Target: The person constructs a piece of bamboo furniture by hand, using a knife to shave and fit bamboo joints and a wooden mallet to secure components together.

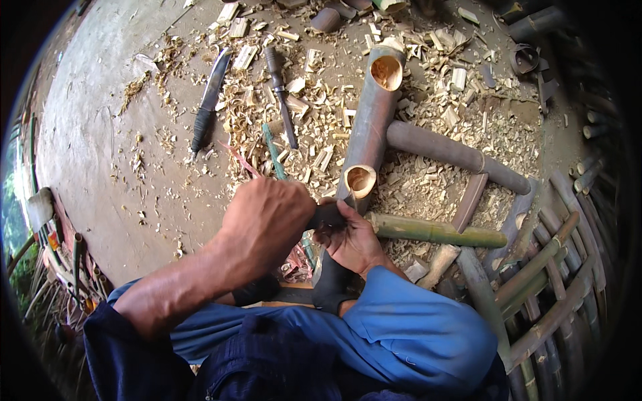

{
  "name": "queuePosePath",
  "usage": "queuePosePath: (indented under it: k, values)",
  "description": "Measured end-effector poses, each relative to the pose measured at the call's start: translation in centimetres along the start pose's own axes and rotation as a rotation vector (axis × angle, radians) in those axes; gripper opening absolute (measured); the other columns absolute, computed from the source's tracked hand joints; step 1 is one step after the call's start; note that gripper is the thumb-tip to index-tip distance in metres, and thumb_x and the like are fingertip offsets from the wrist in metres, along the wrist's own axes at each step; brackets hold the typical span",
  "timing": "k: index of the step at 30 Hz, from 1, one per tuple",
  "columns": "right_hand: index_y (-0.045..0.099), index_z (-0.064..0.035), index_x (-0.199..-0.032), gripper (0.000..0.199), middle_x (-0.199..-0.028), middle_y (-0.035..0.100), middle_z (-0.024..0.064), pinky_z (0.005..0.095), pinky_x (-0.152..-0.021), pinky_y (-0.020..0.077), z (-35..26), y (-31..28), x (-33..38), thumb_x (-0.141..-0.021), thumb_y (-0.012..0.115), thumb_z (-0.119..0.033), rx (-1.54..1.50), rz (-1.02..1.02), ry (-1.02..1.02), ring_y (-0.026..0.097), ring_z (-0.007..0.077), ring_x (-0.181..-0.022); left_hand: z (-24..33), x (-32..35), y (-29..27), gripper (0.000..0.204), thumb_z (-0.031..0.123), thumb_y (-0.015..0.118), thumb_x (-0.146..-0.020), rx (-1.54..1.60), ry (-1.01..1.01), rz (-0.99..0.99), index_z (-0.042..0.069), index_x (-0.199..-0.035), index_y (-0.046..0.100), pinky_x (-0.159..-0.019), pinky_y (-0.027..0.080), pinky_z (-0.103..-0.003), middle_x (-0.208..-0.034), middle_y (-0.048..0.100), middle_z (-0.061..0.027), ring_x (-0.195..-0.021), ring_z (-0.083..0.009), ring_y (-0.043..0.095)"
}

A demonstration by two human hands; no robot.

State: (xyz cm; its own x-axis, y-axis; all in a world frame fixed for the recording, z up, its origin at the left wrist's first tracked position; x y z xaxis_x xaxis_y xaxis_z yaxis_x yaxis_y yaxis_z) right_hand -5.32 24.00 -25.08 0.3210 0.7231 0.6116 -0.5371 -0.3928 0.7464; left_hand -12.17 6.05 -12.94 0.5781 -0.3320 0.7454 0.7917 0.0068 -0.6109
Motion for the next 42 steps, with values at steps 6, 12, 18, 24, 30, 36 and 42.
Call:
queuePosePath:
  k: [6,12,18,24,30,36,42]
  values:
    - [0.064,0.0048,-0.123,0.036,-0.110,0.074,0.0168,0.0447,-0.096,0.0589,-2.6,-0.2,1.1,-0.106,0.054,-0.025,0.230,0.133,0.049,0.072,0.0275,-0.100,-1.0,-0.7,5.5,0.021,0.011,0.069,-0.077,0.223,0.008,0.049,0.000,-0.094,0.062,-0.069,0.057,-0.045,-0.076,0.068,-0.0157,-0.074,-0.0343,0.072]
    - [0.070,0.0032,-0.103,0.032,-0.094,0.073,0.0142,0.0412,-0.067,0.0635,-9.2,-0.7,2.2,-0.102,0.060,-0.026,0.991,0.340,0.185,0.073,0.0248,-0.083,11.1,-2.0,17.6,0.063,0.021,0.079,-0.078,0.944,-0.263,0.226,-0.013,-0.123,0.051,-0.069,0.059,-0.049,-0.082,0.070,-0.0270,-0.079,-0.0413,0.072]
    - [0.064,-0.0001,-0.123,0.038,-0.114,0.073,0.0156,0.0453,-0.092,0.0597,-1.8,-2.0,1.2,-0.104,0.061,-0.033,0.221,0.118,0.056,0.072,0.0277,-0.102,1.4,-0.4,3.7,0.025,0.007,0.070,-0.081,0.049,-0.060,-0.004,-0.005,-0.099,0.056,-0.058,0.059,-0.038,-0.078,0.071,-0.0167,-0.072,-0.0297,0.075]
    - [0.062,0.0004,-0.125,0.033,-0.114,0.073,0.0171,0.0490,-0.095,0.0581,-2.9,-0.5,1.8,-0.104,0.058,-0.024,0.258,0.213,0.031,0.072,0.0311,-0.101,0.0,-0.9,4.9,0.017,0.011,0.069,-0.076,0.329,0.062,0.002,-0.003,-0.084,0.065,-0.071,0.060,-0.047,-0.080,0.071,-0.0215,-0.079,-0.0373,0.074]
    - [0.066,-0.0005,-0.106,0.024,-0.098,0.072,0.0129,0.0441,-0.068,0.0643,-10.5,-1.7,2.3,-0.101,0.062,-0.024,1.029,0.387,0.305,0.072,0.0246,-0.084,12.1,-2.6,15.3,0.066,0.017,0.078,-0.077,1.136,-0.375,0.069,-0.017,-0.126,0.048,-0.078,0.058,-0.052,-0.092,0.067,-0.0338,-0.089,-0.0497,0.069]
    - [0.064,-0.0006,-0.121,0.033,-0.110,0.073,0.0136,0.0463,-0.096,0.0578,-2.2,-1.2,1.3,-0.104,0.061,-0.028,0.207,0.144,0.050,0.072,0.0288,-0.099,1.6,-0.8,3.5,0.032,0.009,0.072,-0.080,0.057,-0.015,-0.083,-0.004,-0.104,0.056,-0.062,0.059,-0.039,-0.076,0.070,-0.0191,-0.070,-0.0319,0.074]
    - [0.063,0.0023,-0.122,0.033,-0.112,0.073,0.0174,0.0498,-0.094,0.0594,-3.2,-0.6,1.6,-0.102,0.061,-0.024,0.312,0.187,0.038,0.073,0.0311,-0.101,-0.5,-1.7,5.7,0.040,0.018,0.079,-0.071,0.398,0.001,-0.159,-0.005,-0.098,0.060,-0.079,0.056,-0.049,-0.085,0.069,-0.0245,-0.086,-0.0423,0.071]
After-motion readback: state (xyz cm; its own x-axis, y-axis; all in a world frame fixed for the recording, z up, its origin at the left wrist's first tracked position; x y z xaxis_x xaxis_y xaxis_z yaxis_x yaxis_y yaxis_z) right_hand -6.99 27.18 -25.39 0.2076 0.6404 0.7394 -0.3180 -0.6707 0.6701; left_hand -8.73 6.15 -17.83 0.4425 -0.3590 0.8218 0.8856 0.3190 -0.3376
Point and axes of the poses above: each hand's wrist, its own x-axis away from the middle knuckle, its own y-axis out of the palm, z = x × y, the point moved 3 cm from there along -x, towards the middle knuckle
